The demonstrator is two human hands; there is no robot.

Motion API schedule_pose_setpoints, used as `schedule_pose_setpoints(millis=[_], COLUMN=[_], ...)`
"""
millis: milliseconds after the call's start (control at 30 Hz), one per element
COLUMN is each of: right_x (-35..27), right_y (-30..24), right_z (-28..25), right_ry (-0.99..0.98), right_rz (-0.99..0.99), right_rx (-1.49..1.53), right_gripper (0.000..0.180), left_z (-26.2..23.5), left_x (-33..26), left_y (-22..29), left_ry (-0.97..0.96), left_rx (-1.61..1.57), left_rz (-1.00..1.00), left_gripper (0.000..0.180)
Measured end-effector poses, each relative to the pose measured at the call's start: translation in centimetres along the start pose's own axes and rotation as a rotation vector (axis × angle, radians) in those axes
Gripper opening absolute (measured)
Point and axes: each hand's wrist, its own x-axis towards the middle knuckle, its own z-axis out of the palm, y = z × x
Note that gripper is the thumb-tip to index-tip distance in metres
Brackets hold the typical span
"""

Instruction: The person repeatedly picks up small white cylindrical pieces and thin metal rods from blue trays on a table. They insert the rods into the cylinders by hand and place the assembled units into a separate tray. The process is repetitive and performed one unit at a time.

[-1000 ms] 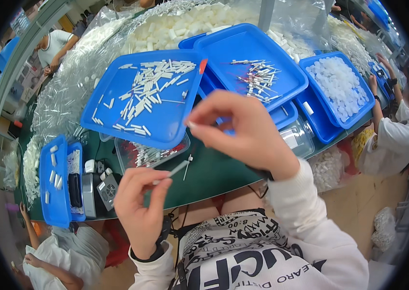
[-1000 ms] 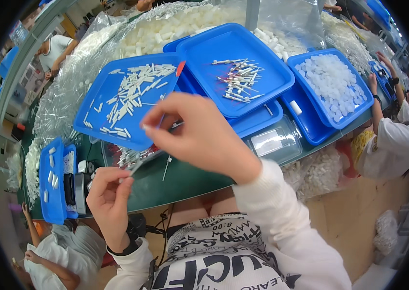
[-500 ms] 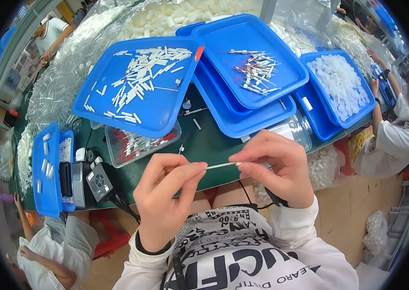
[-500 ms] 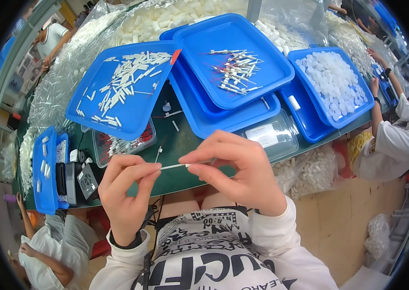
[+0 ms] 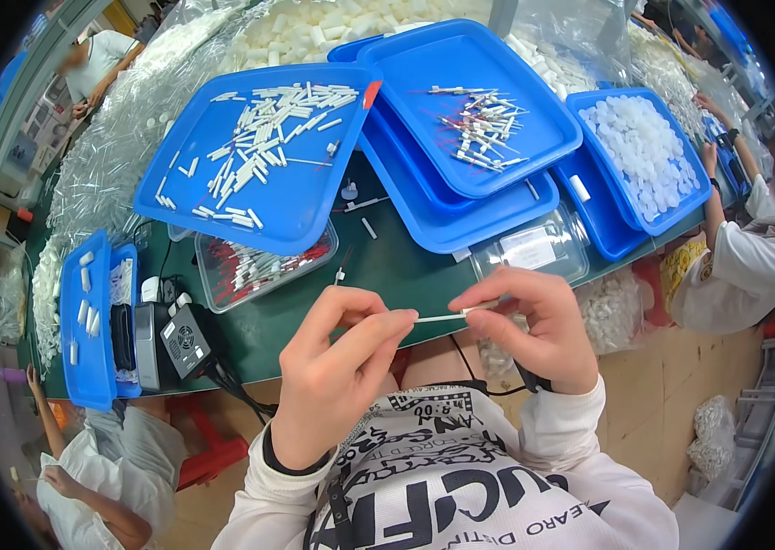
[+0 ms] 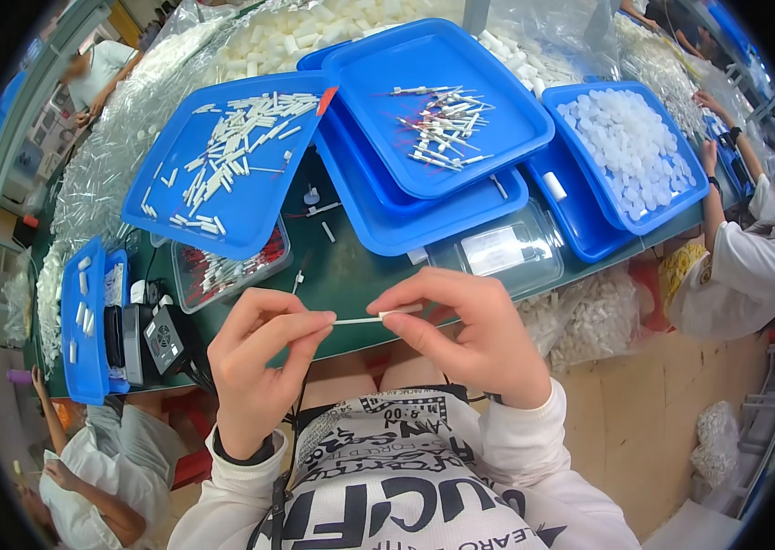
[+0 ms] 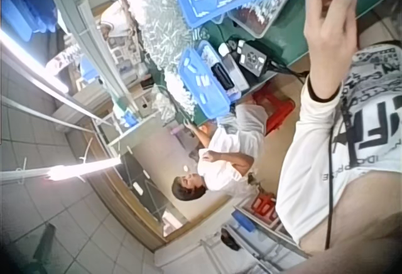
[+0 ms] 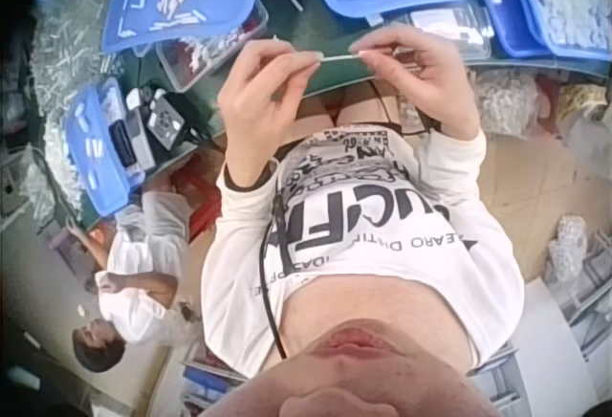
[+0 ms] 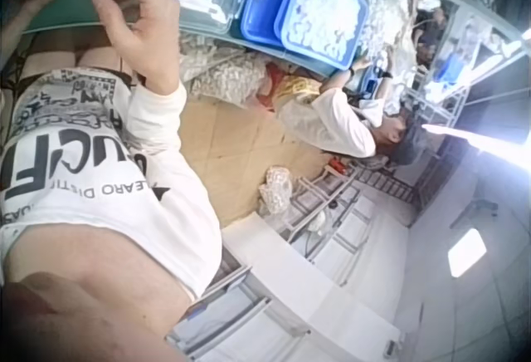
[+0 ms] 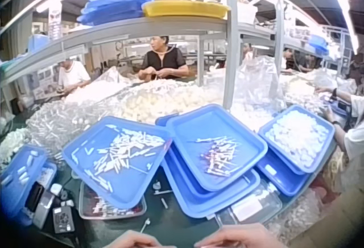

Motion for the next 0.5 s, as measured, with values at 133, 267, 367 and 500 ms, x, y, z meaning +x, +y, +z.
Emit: schedule_pose_setpoints(millis=[133,267,367,500], right_x=[-0.4,-0.9,-1.1,-1.1], right_y=[0.2,1.1,1.0,0.9], right_z=[0.2,0.1,-0.2,-0.2], right_ry=[0.007,0.062,0.055,0.051], right_rz=[-0.109,-0.095,-0.063,-0.041], right_rx=[-0.137,-0.070,-0.033,0.008], right_gripper=[0.014,0.015,0.015,0.016], left_z=[0.2,0.3,0.3,0.7], left_x=[-0.1,-0.1,0.0,0.1], left_y=[-0.3,-0.3,-0.2,-0.2], left_ry=[-0.039,-0.059,-0.048,-0.036], left_rx=[0.002,-0.001,-0.004,-0.024], left_rz=[-0.021,-0.030,-0.023,-0.008], left_gripper=[0.020,0.021,0.021,0.021])
